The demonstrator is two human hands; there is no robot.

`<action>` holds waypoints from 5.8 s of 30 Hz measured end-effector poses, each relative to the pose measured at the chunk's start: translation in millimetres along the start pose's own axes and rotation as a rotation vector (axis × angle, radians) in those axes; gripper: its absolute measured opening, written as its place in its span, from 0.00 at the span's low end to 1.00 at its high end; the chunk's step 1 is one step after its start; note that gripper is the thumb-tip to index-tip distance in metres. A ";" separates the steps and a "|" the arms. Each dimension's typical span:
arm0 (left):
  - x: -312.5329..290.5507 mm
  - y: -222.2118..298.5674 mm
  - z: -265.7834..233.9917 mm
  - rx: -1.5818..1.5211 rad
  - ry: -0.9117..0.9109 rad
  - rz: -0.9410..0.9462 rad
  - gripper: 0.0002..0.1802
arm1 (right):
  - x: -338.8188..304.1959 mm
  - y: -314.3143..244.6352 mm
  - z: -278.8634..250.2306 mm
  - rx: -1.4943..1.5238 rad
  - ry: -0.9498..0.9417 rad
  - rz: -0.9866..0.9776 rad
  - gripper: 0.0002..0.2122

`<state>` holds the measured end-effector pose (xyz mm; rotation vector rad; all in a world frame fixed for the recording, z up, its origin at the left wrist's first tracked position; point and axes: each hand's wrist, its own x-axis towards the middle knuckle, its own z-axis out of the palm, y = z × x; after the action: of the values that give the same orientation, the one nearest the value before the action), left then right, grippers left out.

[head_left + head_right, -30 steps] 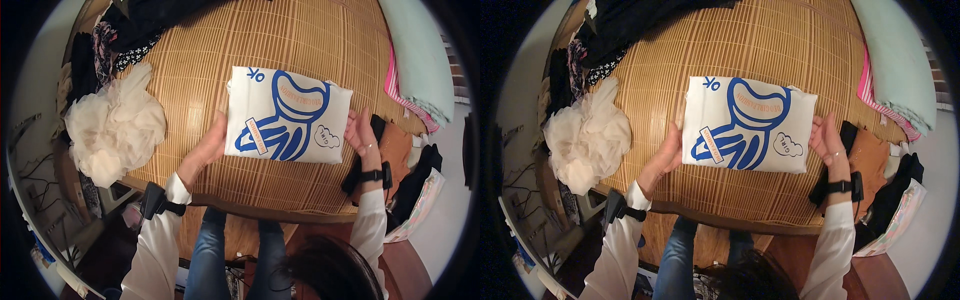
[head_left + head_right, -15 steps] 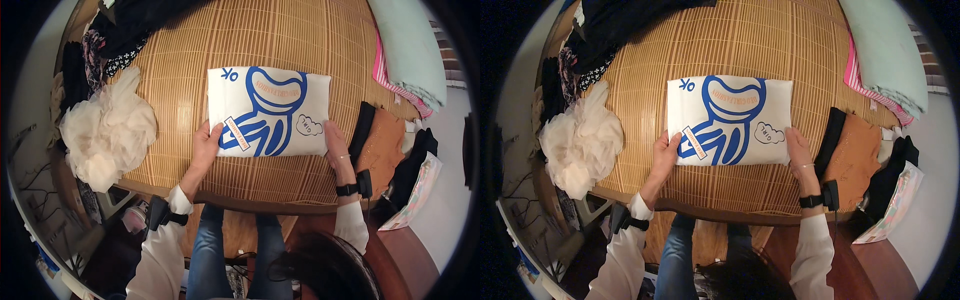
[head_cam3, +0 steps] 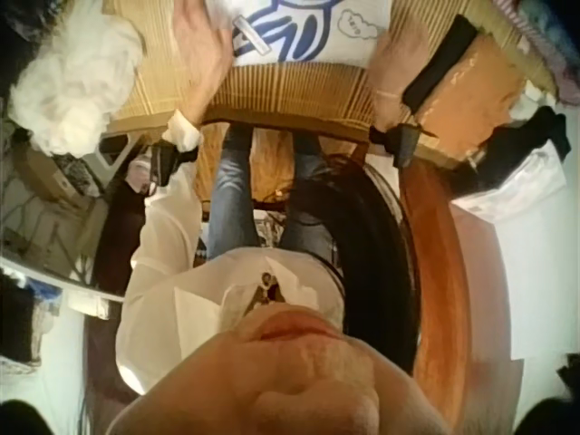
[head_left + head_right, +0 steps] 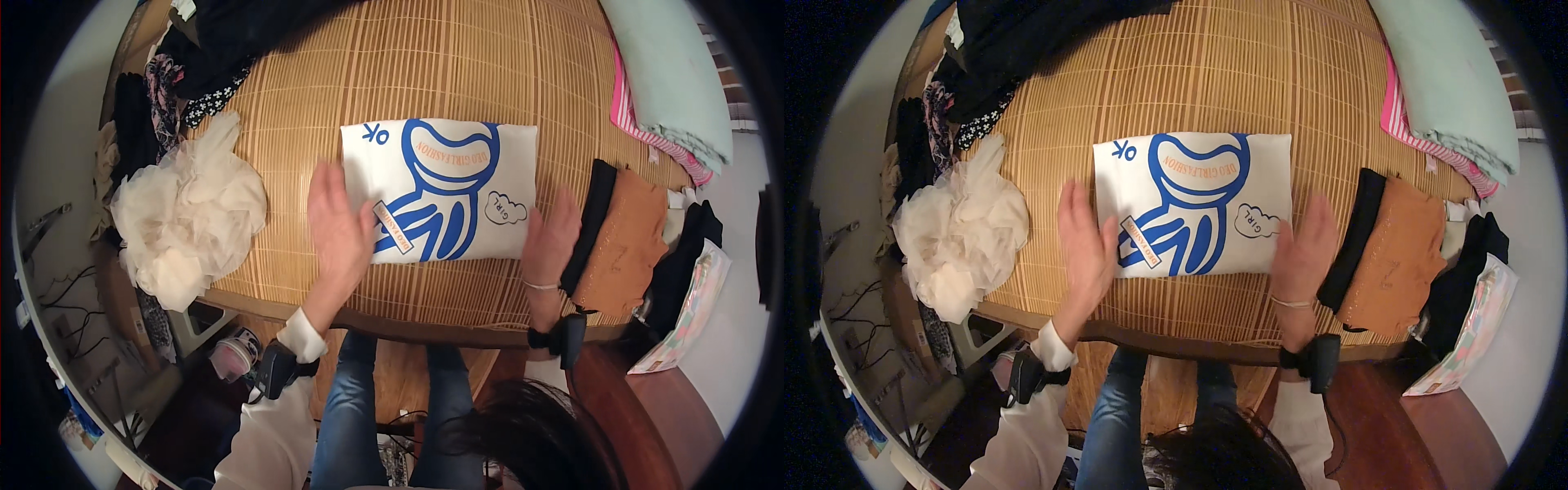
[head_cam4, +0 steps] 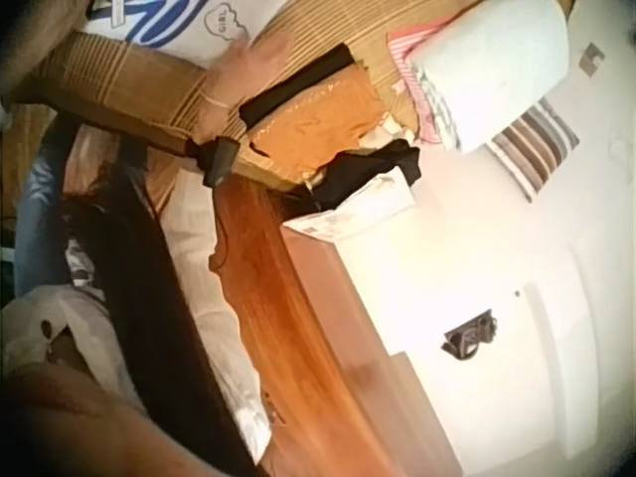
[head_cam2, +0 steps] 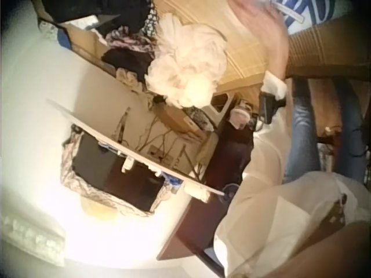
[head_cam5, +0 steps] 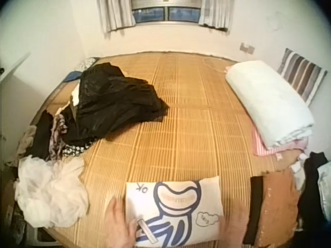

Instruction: Folding a white t-shirt and a black long-sleeved shirt on a bed.

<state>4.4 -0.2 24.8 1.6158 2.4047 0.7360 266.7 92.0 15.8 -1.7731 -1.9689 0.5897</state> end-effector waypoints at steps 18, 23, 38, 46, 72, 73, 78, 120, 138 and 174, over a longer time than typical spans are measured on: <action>-7.4 8.7 16.4 0.129 -0.286 0.125 0.49 | 15.2 -21.4 38.5 -0.476 -0.053 -0.218 0.32; -36.5 -0.1 18.1 -0.032 -0.541 0.416 0.49 | -40.1 0.2 30.3 -0.369 -0.300 -0.497 0.38; -33.0 -36.7 -63.7 -0.495 -0.579 0.160 0.22 | -46.1 2.9 -48.3 -0.007 -0.367 -0.536 0.17; 34.6 6.9 -97.4 -0.906 -0.564 -0.536 0.17 | 19.5 -43.6 -112.4 0.233 -0.390 0.014 0.08; -5.9 37.4 2.5 -0.027 -0.444 0.436 0.45 | 11.1 20.8 6.3 0.164 0.022 -0.095 0.15; 1.4 46.8 3.7 -0.015 -0.436 0.442 0.45 | 31.2 20.4 9.6 0.293 0.084 0.040 0.10; -10.1 101.4 59.7 -0.176 -0.468 0.542 0.44 | 81.2 21.5 9.7 0.707 -0.182 0.442 0.07; 87.0 -46.9 19.7 -0.404 0.057 -0.065 0.09 | 76.2 -0.9 31.1 -0.284 0.021 -0.542 0.19; 119.0 -58.1 20.8 -0.334 -0.264 0.100 0.04 | 97.3 0.2 44.2 -0.167 -0.020 -0.589 0.13; 40.5 -36.5 36.9 0.200 -0.239 0.188 0.41 | 52.7 -0.5 54.8 -0.412 -0.062 -0.447 0.31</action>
<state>-28.1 37.0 -18.8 1.9041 2.2370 0.3104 229.9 142.6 -27.3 -1.4488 -2.5636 0.0937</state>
